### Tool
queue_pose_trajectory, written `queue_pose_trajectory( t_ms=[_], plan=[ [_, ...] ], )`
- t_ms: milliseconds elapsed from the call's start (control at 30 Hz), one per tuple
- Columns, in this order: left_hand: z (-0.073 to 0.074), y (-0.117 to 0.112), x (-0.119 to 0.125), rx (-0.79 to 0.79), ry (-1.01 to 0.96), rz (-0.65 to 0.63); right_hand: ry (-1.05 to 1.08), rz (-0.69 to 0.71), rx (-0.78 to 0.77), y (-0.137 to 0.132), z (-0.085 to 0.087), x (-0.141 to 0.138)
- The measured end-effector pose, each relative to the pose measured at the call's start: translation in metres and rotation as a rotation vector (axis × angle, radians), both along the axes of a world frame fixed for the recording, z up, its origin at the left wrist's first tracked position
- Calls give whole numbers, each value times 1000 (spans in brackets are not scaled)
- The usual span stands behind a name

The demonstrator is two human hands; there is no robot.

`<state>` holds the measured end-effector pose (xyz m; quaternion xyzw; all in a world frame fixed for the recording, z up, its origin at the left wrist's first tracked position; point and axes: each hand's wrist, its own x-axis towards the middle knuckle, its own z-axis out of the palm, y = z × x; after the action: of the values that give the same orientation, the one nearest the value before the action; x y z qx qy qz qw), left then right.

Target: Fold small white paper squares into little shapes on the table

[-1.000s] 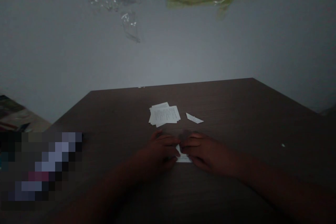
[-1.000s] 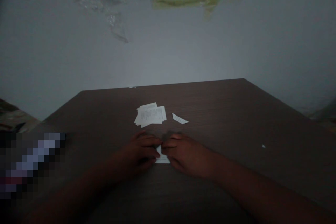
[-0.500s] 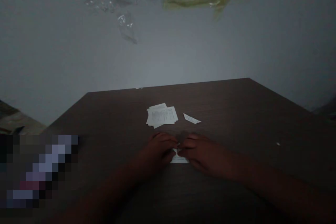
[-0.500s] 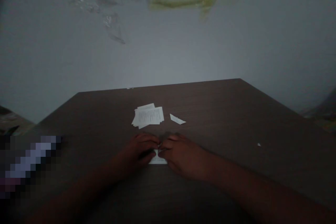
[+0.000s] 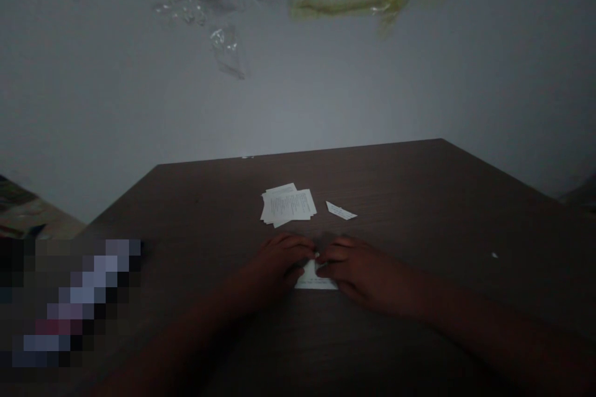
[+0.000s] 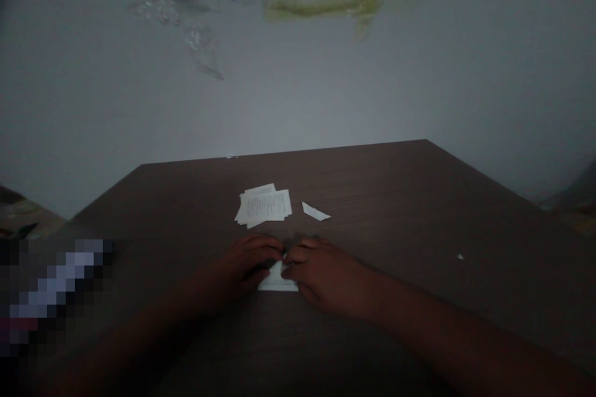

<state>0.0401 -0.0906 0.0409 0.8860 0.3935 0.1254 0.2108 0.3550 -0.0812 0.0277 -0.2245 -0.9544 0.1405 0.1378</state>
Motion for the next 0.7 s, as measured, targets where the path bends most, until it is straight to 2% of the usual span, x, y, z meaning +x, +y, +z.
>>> queue_pose_trajectory(
  t_ms=[167,300,500,567,700],
  plan=[
    [10,0,2,-47,-8,-23,8,11,-22,2,-1,0],
    [6,0,19,-10,55,118,11,18,-75,3,1,-1],
    [-1,4,40,19,102,260,-5,19,-86,3,8,-4],
    [1,5,40,11,111,256,3,29,-84,2,9,-3],
    [6,6,30,-13,114,145,35,45,-112,2,8,-1]
  ],
)
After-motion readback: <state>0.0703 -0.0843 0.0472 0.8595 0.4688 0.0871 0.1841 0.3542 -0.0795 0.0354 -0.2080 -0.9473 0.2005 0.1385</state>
